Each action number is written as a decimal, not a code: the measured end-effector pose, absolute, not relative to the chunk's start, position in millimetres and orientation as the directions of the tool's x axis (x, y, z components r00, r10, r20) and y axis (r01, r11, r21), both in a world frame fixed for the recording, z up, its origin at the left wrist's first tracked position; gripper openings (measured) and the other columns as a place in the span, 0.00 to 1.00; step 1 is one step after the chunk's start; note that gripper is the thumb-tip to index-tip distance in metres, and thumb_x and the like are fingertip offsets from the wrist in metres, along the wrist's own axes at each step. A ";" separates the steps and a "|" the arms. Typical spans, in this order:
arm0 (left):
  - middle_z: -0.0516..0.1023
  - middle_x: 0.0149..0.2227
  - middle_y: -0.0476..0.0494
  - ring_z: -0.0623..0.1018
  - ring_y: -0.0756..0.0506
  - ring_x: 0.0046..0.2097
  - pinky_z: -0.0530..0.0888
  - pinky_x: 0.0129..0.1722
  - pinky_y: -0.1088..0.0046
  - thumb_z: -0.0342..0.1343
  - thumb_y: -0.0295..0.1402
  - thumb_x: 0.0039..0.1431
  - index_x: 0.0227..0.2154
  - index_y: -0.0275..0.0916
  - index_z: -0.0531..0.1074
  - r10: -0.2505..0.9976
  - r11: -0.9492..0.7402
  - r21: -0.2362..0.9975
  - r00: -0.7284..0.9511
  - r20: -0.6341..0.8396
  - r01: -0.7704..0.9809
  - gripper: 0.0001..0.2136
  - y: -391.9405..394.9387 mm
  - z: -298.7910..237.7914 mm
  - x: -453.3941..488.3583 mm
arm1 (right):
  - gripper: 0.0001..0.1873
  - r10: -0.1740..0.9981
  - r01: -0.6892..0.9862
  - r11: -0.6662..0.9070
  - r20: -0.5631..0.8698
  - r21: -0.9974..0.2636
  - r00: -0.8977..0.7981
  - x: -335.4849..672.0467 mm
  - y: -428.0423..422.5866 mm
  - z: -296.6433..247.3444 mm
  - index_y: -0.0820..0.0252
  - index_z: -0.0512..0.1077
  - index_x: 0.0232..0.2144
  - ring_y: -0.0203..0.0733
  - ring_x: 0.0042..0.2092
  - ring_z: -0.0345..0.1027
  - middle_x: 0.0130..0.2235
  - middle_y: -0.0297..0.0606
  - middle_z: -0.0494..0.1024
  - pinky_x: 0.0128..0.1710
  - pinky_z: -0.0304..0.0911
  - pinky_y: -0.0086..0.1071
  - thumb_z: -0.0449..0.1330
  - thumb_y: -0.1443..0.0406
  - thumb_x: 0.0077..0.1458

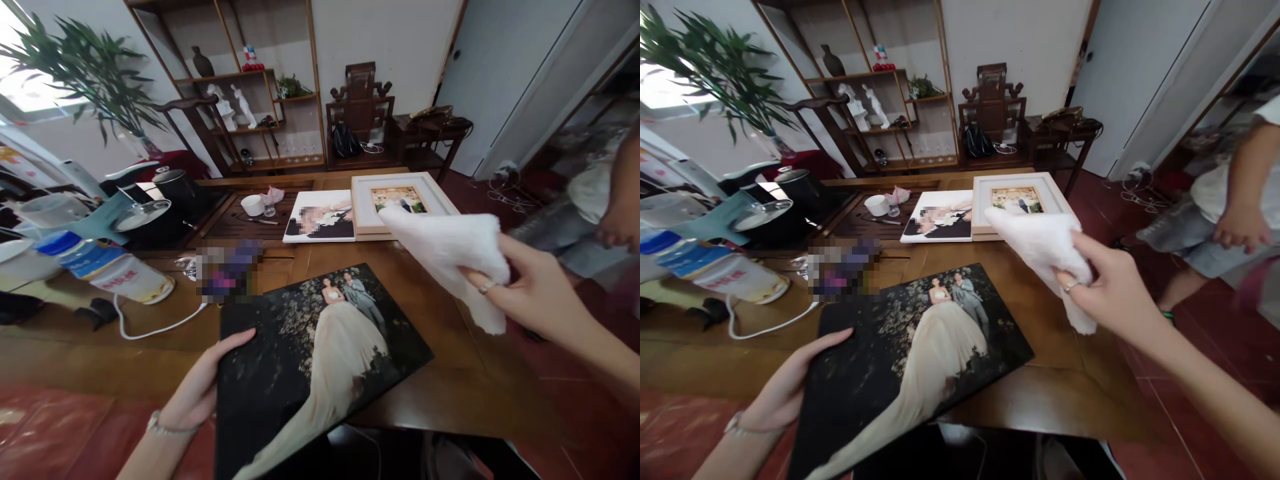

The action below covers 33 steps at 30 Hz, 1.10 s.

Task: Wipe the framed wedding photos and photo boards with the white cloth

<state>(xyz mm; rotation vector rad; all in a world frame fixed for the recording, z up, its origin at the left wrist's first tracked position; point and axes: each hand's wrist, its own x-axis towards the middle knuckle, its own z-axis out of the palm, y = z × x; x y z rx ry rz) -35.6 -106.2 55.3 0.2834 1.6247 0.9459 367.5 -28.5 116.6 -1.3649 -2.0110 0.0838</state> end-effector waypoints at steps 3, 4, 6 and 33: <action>0.84 0.37 0.42 0.84 0.40 0.37 0.82 0.39 0.66 0.64 0.31 0.50 0.37 0.40 0.78 0.714 0.602 0.737 -0.207 -0.669 -0.306 0.10 -77.6 62.7 -19.0 | 0.17 0.901 0.670 0.307 0.433 -0.676 0.024 370.8 -26.3 117.1 0.62 0.72 0.44 0.40 0.35 0.68 0.39 0.41 0.77 0.32 0.64 0.34 0.60 0.64 0.51; 0.84 0.40 0.43 0.84 0.41 0.38 0.81 0.40 0.67 0.66 0.31 0.49 0.40 0.40 0.77 0.782 0.543 0.797 -0.187 -0.594 -0.264 0.13 -68.9 61.6 -15.5 | 0.18 0.916 0.626 0.269 0.396 -0.732 0.070 371.8 -24.5 114.9 0.62 0.72 0.45 0.41 0.36 0.69 0.40 0.42 0.77 0.32 0.64 0.34 0.61 0.63 0.51; 0.83 0.43 0.42 0.83 0.41 0.41 0.80 0.43 0.67 0.70 0.34 0.46 0.44 0.39 0.75 0.873 0.454 0.879 -0.126 -0.471 -0.144 0.20 -52.2 54.8 -12.6 | 0.21 0.935 0.587 0.238 0.345 -0.774 0.076 375.1 -19.8 109.4 0.61 0.72 0.44 0.43 0.34 0.69 0.38 0.40 0.78 0.30 0.65 0.35 0.65 0.59 0.47; 0.76 0.26 0.41 0.78 0.39 0.30 0.67 0.26 0.68 0.55 0.63 0.48 0.30 0.38 0.71 0.991 -0.132 0.321 0.134 0.015 0.938 0.28 18.5 38.3 19.9 | 0.30 0.588 0.659 0.752 0.424 0.027 -0.689 361.1 -6.4 8.9 0.61 0.68 0.46 0.60 0.67 0.46 0.62 0.50 0.65 0.59 0.50 0.67 0.46 0.84 0.42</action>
